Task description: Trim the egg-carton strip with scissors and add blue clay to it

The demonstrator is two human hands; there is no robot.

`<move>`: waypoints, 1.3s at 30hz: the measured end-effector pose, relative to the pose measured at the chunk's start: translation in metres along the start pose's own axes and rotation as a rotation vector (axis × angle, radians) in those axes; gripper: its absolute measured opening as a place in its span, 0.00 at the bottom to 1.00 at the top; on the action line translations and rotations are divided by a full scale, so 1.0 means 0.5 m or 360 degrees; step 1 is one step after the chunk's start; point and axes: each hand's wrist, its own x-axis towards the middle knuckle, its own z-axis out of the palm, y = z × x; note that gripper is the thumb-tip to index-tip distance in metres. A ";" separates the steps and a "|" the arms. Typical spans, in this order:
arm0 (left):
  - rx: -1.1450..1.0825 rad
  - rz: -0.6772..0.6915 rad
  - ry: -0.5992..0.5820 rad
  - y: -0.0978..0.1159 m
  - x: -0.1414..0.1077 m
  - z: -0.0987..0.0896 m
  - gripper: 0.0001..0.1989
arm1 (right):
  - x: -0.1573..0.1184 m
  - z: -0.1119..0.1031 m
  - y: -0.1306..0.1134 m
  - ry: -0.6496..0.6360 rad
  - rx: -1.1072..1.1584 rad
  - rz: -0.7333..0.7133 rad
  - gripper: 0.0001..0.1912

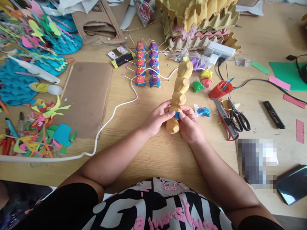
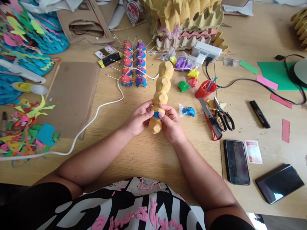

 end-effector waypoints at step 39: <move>-0.0126 -0.0055 0.0110 0.002 0.004 0.007 0.30 | 0.002 0.007 0.004 0.0077 -0.0119 -0.0036 0.25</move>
